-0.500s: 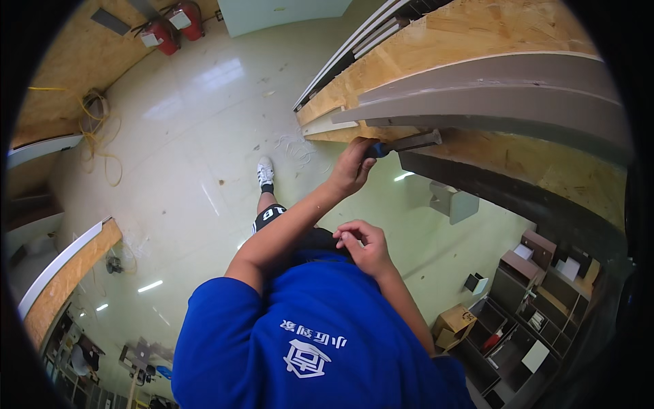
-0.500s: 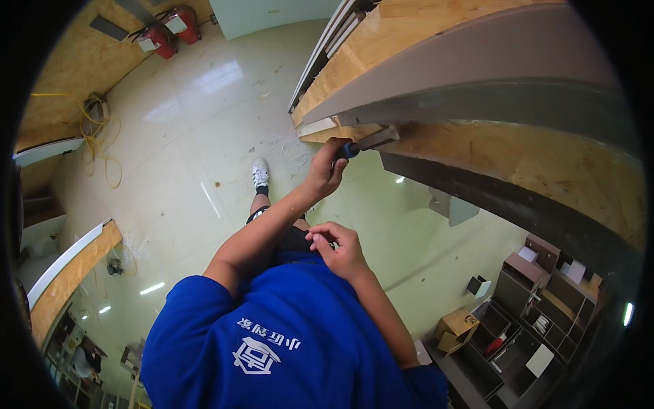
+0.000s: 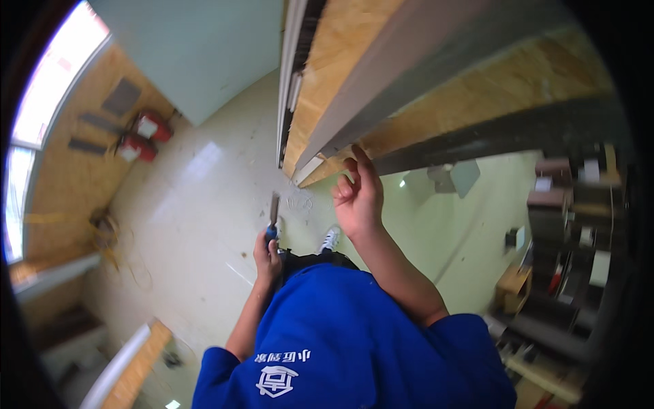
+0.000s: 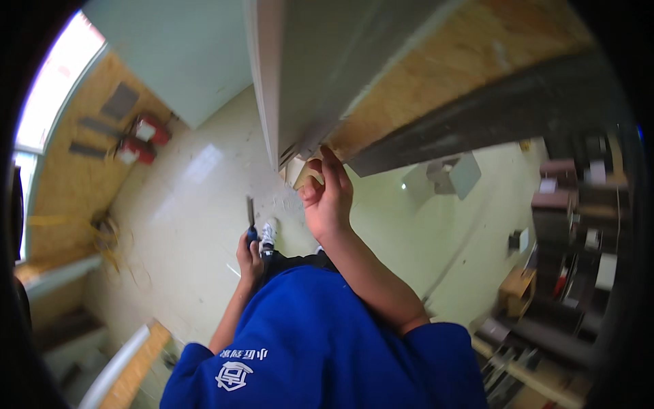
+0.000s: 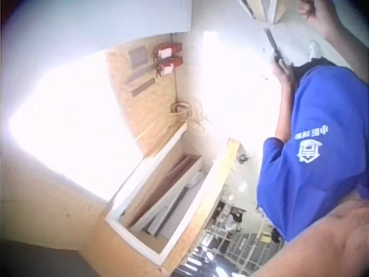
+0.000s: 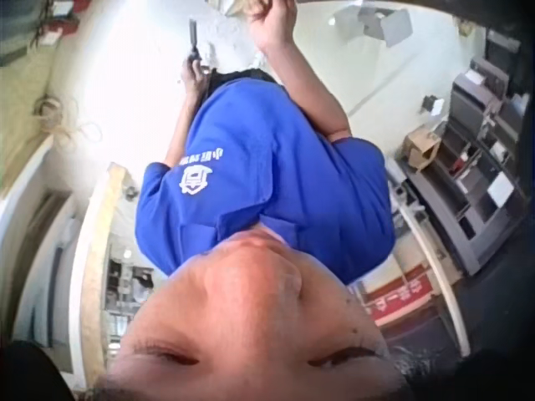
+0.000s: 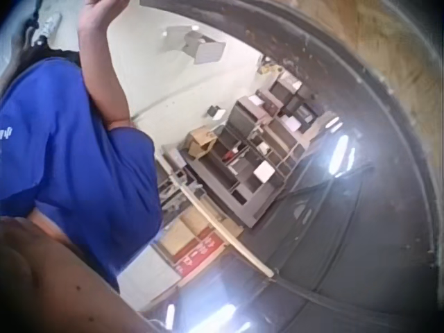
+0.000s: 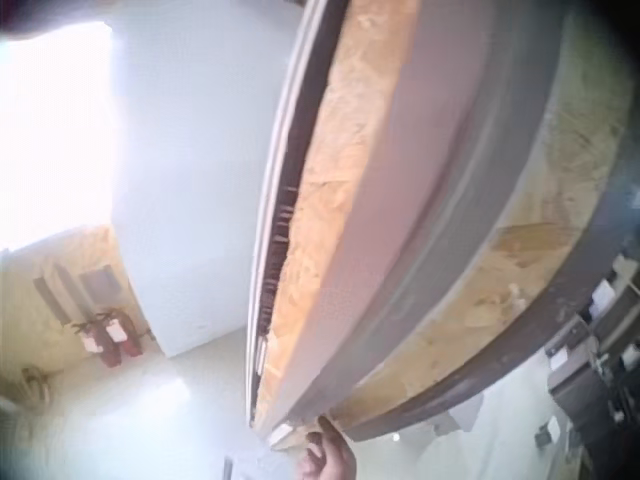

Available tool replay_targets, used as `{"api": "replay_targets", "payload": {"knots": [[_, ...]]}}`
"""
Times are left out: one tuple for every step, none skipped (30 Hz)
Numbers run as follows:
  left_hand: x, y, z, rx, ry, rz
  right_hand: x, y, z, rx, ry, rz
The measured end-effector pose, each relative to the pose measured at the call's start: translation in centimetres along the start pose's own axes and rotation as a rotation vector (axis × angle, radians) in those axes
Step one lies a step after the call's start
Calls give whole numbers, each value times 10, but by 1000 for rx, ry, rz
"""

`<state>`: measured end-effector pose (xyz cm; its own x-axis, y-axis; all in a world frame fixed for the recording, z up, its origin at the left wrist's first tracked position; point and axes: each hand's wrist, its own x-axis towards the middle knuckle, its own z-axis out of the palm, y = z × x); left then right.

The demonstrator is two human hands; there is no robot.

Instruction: The person uses a utility knife to scrape and remove old sealant or adhesive from the edge of a metal frame. They repeatedly scrape along the seam and wipe away residue with their fingers.

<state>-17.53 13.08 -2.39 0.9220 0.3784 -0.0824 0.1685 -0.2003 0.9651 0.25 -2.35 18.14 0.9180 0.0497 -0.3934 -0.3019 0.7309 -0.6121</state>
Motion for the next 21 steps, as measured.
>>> {"api": "replay_targets", "payload": {"knots": [[2, -8, -14, 25, 20, 17, 5, 5, 5, 53, 32, -14], [6, -17, -26, 50, 46, 30, 8, 11, 8, 75, 77, -28], [13, -14, -37, 7, 35, 45, 10, 15, 9, 97, 124, -38], [23, -13, -46, 22, 13, 49, 12, 17, 14, 118, 159, -47], [32, -13, -54, 36, -8, 54, 13, 16, 20, 152, 220, -70], [45, -14, -62, 52, -27, 66, 17, 18, 23, 147, 238, -114], [53, -14, -67, 39, -33, 71, 18, 21, 21, 142, 265, -156], [63, -15, -71, 29, -49, 69, 20, 23, 19, 137, 295, -199], [71, -15, -72, 16, -69, 66, 29, 25, 15, 168, 316, -263], [75, -14, -72, 3, -93, 56, 33, 29, 18, 198, 328, -350], [79, -12, -69, -39, -86, 87, 33, 31, 18, 188, 332, -339], [80, -13, -65, -47, -118, 89, 29, 26, 22, 175, 336, -331], [83, -12, -63, -50, -132, 96, 28, 23, 22, 182, 292, -340], [86, -12, -57, -53, -145, 103, 25, 21, 20, 187, 247, -350], [86, -12, -52, -74, -191, 96, 21, 23, 18, 184, 211, -356], [84, -9, -50, -100, -211, 72, 14, 25, 20, 208, 192, -365], [85, -11, -47, -122, -238, 62, 5, 24, 20, 231, 172, -373], [88, -16, -46, -136, -262, 53, -2, 25, 18, 260, 149, -377], [91, -16, -50, -134, -292, 24, -5, 29, 10, 244, 92, -367], [95, -16, -53, -114, -303, 29, -3, 35, 6, 210, 96, -383], [92, -9, -51, -132, -307, 2, -2, 41, 0, 165, 103, -399]]}}
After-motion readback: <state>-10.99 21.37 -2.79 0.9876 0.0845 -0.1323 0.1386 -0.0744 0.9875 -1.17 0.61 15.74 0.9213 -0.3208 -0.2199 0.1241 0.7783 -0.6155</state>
